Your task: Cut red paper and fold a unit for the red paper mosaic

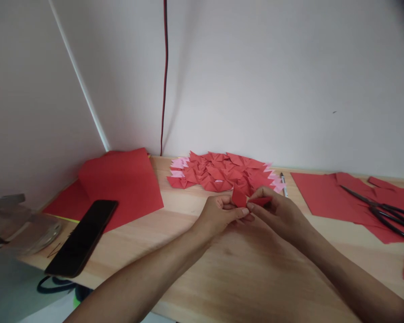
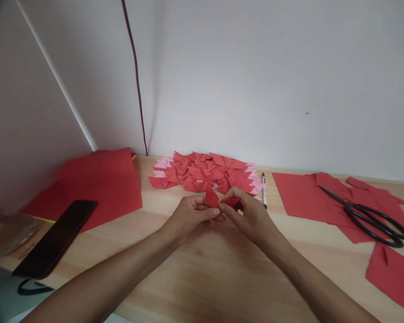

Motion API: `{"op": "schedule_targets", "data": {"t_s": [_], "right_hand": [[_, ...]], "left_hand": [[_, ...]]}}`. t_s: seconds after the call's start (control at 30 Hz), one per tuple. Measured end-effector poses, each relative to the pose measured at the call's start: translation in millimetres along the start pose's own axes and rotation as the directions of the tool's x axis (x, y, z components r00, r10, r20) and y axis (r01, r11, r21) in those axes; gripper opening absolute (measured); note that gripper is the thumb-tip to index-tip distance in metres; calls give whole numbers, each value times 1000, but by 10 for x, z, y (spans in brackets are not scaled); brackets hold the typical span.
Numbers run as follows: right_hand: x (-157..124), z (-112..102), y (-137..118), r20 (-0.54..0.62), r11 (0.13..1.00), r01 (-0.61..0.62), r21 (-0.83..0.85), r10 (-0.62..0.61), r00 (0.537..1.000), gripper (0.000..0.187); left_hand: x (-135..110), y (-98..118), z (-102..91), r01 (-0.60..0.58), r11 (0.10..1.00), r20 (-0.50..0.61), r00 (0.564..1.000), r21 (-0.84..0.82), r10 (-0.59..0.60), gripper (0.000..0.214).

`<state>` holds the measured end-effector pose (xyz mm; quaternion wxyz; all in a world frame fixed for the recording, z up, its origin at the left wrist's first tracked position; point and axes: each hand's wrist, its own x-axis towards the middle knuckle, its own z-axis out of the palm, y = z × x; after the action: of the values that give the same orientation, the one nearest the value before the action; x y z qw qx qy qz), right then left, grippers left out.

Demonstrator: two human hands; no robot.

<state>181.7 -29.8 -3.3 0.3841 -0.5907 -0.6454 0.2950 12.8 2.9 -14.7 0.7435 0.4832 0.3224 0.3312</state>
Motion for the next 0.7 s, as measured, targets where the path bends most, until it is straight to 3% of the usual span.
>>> {"op": "schedule_targets", "data": {"t_s": [0.2, 0.37, 0.53, 0.7], "right_hand": [[36, -15, 31, 103, 993, -54, 105, 43, 994, 23], [42, -23, 101, 272, 993, 24, 119, -56, 961, 27], [13, -32, 45, 313, 985, 69, 160, -117, 943, 29], [-29, -30, -44, 288, 993, 23, 118, -56, 956, 37]], "left_hand": [[3, 2, 26, -79, 997, -42, 996, 21, 80, 26], [-2, 44, 21, 34, 999, -24, 999, -10, -34, 34], [1, 34, -15, 87, 996, 70, 994, -19, -85, 33], [-1, 34, -22, 47, 999, 94, 994, 18, -49, 26]]}}
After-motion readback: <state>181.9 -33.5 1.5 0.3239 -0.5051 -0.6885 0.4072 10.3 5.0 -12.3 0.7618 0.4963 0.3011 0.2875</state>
